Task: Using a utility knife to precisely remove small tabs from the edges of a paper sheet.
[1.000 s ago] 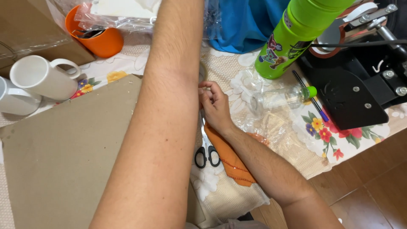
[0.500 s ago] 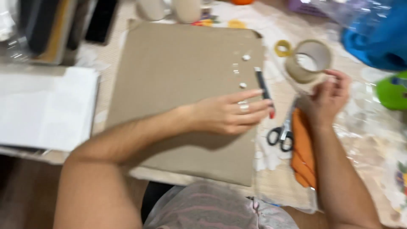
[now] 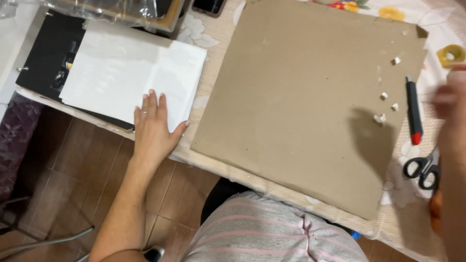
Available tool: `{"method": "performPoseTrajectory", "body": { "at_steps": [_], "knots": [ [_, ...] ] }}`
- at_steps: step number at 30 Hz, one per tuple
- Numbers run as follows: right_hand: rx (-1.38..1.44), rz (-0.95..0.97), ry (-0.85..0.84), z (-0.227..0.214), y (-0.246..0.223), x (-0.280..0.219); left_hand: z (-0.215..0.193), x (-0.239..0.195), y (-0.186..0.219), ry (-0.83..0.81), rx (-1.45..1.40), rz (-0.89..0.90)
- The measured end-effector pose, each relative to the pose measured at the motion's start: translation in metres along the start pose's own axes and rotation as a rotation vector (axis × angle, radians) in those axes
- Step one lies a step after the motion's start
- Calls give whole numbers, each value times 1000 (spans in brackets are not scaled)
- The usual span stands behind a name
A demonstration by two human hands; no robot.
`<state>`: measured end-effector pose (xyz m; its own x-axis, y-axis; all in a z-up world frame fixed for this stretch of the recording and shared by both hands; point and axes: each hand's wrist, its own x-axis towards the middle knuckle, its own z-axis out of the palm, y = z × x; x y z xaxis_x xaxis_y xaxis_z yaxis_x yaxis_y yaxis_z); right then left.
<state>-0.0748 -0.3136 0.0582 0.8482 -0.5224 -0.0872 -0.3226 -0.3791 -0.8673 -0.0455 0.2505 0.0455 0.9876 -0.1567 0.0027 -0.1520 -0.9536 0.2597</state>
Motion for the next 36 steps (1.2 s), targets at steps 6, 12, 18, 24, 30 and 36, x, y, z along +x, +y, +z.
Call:
{"method": "performPoseTrajectory", "body": {
  "at_steps": [6, 12, 18, 24, 30, 36],
  "knots": [
    [93, -82, -901, 185, -110, -98, 11, -21, 9, 170, 70, 127],
    [509, 299, -1103, 308, -105, -135, 49, -29, 1, 537, 427, 358],
    [549, 263, -926, 315, -109, -132, 52, -33, 29, 749, 248, 620],
    [584, 143, -755, 297, -104, -125, 39, -40, 70, 706, -5, 830],
    [604, 113, -639, 193, -85, -95, 31, -26, 83, 724, 71, 999],
    [748, 193, -557, 115, 6, -68, 21, 9, 98, 856, 107, 923]
  ]
}}
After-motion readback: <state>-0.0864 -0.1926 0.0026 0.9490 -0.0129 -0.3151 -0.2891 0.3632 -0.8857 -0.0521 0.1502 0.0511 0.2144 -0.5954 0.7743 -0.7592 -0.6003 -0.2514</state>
